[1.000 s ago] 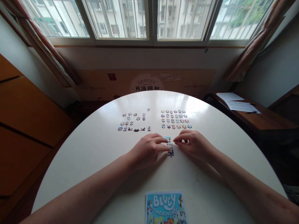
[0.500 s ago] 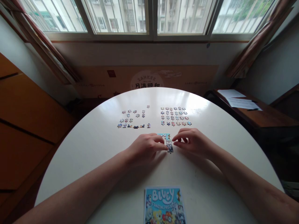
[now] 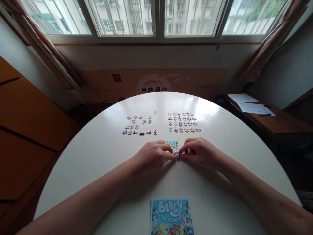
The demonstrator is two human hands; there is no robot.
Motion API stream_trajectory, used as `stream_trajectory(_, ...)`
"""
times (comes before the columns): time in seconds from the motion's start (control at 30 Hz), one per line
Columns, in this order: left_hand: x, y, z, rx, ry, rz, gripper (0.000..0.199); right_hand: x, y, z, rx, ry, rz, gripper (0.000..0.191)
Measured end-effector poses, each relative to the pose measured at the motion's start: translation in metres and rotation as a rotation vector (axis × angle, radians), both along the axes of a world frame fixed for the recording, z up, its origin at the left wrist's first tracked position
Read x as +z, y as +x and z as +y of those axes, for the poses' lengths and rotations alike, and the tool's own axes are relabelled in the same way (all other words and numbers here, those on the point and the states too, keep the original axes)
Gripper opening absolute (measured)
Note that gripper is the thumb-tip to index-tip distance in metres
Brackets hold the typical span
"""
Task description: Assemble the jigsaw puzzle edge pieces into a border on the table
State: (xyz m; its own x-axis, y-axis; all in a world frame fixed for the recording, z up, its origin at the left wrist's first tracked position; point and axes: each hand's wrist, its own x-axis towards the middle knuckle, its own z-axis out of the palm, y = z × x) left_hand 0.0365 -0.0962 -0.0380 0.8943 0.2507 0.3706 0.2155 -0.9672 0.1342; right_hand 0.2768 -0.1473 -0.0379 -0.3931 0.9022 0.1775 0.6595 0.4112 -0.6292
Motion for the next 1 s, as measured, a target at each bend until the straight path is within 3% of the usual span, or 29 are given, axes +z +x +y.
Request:
stream_trajectory(0.13,-0.001,0.0,0.001,0.004,-0.035,0.002,0.034,-0.001,0.007,0.003,-0.024,0.015,0.078,0.01)
stream_trajectory(0.73,0.0,-0.001,0.001,0.009,-0.113,-0.08,0.03,-0.002,0.012,0.004,-0.043,0.043,0.052,0.014)
stream_trajectory(1.0,0.002,0.0,0.001,0.001,-0.057,-0.054,0.037,0.001,0.009,0.001,0.094,-0.013,0.019,0.012)
